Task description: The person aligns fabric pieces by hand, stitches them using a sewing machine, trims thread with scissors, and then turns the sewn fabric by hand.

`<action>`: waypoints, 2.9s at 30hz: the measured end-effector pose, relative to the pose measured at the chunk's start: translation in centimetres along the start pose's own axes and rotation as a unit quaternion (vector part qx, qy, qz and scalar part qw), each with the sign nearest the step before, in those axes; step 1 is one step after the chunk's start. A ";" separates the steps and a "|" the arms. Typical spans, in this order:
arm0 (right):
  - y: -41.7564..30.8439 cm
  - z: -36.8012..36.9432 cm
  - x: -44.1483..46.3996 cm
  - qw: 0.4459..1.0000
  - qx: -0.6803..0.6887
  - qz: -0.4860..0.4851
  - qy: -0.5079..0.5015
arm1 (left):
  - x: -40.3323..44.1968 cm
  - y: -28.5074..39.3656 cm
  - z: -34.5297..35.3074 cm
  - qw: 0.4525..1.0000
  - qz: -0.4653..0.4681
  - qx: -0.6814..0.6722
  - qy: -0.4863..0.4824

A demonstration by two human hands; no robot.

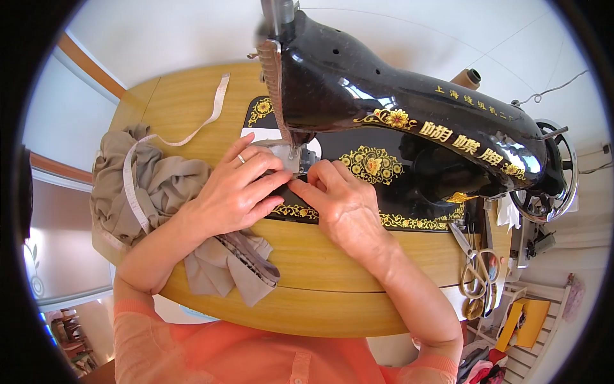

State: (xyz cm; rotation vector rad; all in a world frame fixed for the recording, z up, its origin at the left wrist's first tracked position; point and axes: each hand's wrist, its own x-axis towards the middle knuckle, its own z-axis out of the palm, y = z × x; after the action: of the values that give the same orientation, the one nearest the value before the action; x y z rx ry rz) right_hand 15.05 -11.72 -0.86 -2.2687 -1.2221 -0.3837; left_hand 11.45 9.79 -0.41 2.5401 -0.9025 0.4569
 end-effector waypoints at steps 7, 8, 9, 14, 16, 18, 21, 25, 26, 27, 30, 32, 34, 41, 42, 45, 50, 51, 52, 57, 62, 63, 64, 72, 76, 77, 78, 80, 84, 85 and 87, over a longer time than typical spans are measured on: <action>-0.1 -0.2 0.1 1.000 0.011 0.008 -0.009 | -0.1 -0.1 -0.1 1.000 0.012 0.007 -0.016; -0.1 -0.2 0.2 1.000 0.016 0.012 -0.006 | -0.1 -0.1 -0.1 1.000 0.013 0.010 -0.014; -0.2 -0.2 0.2 1.000 0.021 0.017 -0.002 | -0.1 -0.1 -0.1 1.000 0.015 0.013 -0.013; -0.2 -0.2 0.2 1.000 0.026 0.018 0.000 | -0.1 -0.1 0.0 1.000 0.013 0.025 -0.011; 0.0 -0.4 0.3 1.000 0.025 0.011 0.002 | -0.2 0.0 0.0 0.999 0.014 0.031 -0.010; 0.6 -0.4 0.1 0.998 0.043 0.023 0.032 | -0.2 0.0 0.0 0.999 0.016 0.034 -0.011; 0.7 -0.3 0.1 0.997 0.049 0.028 0.049 | -0.1 0.0 0.0 0.999 0.017 0.042 -0.008; 0.5 -0.1 0.0 0.996 0.070 0.036 0.039 | -0.2 0.1 0.2 0.998 0.020 0.052 -0.001; 0.5 -0.1 0.0 0.997 0.062 0.030 0.038 | -0.1 0.1 0.2 0.998 0.019 0.053 -0.001; 0.5 -0.1 0.0 0.998 0.055 0.023 0.037 | -0.1 0.1 0.2 0.998 0.018 0.053 0.000; 0.4 -0.1 0.1 0.999 0.036 0.014 0.029 | -0.2 0.1 0.3 0.998 0.020 0.054 0.006; 0.4 -0.1 0.1 0.999 0.030 0.013 0.024 | -0.2 0.1 0.3 0.998 0.025 0.056 0.010; 0.4 0.0 0.1 0.999 0.029 0.015 0.024 | -0.2 0.0 0.3 0.998 0.029 0.058 0.014; 0.0 0.0 0.4 0.999 0.018 0.032 0.021 | -0.2 0.0 0.3 0.998 0.033 0.054 0.022; -0.1 0.0 0.5 0.999 0.008 0.030 0.018 | -0.2 0.0 0.3 0.998 0.033 0.052 0.022; 0.0 0.1 0.5 1.000 -0.009 0.019 -0.002 | -0.1 0.1 0.3 0.998 0.035 0.053 0.014; 0.2 0.1 0.3 1.000 -0.010 0.011 -0.006 | -0.2 0.0 0.4 0.997 0.039 0.063 0.000; 0.2 0.0 0.3 1.000 -0.010 0.010 -0.007 | -0.3 0.1 0.4 0.997 0.040 0.065 -0.002; 0.1 0.0 0.3 1.000 -0.010 0.010 -0.009 | -0.3 0.1 0.4 0.997 0.041 0.066 -0.001; 0.1 -0.1 0.3 1.000 -0.009 0.017 -0.013 | -0.2 0.1 0.4 0.997 0.041 0.072 0.000; -0.1 -0.1 0.4 0.999 -0.004 0.032 -0.021 | -0.1 0.1 0.2 0.997 0.027 0.066 -0.010; -0.1 -0.2 0.4 0.999 -0.005 0.033 -0.021 | 0.0 0.2 0.2 0.998 0.026 0.065 -0.010; -0.1 -0.2 0.5 0.999 -0.006 0.034 -0.020 | 0.0 0.2 0.1 0.998 0.023 0.060 -0.015; 0.0 -0.2 0.6 0.999 -0.008 0.046 -0.018 | 0.4 0.2 -0.3 0.998 0.008 0.047 -0.033; 0.1 -0.1 0.8 0.998 -0.001 0.055 -0.025 | 0.4 0.0 -0.2 0.999 -0.004 0.040 -0.031; 0.2 -0.3 0.5 0.998 0.002 0.057 -0.021 | 0.7 0.3 -0.1 0.999 -0.005 0.042 -0.032; 0.2 -0.3 0.6 0.998 0.001 0.058 -0.019 | 0.7 0.2 0.0 0.999 -0.007 0.043 -0.030; 0.2 -0.2 0.6 0.998 0.001 0.058 -0.013 | 0.7 0.2 0.0 0.999 -0.009 0.038 -0.027; 0.2 0.0 0.7 0.998 -0.005 0.056 -0.003 | 0.8 0.0 -0.1 0.999 -0.006 0.048 -0.022; 0.2 0.0 0.7 0.998 -0.006 0.057 -0.001 | 0.9 -0.1 0.0 0.999 -0.006 0.048 -0.022; 0.3 0.0 0.7 0.998 -0.007 0.058 -0.002 | 0.9 -0.1 0.0 0.998 -0.007 0.049 -0.024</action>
State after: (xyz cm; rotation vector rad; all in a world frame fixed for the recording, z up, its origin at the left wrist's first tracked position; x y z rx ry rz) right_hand 15.66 -11.37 -0.65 -2.3394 -1.0872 -0.3449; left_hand 12.14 9.42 -0.06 2.6549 -0.9005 0.4469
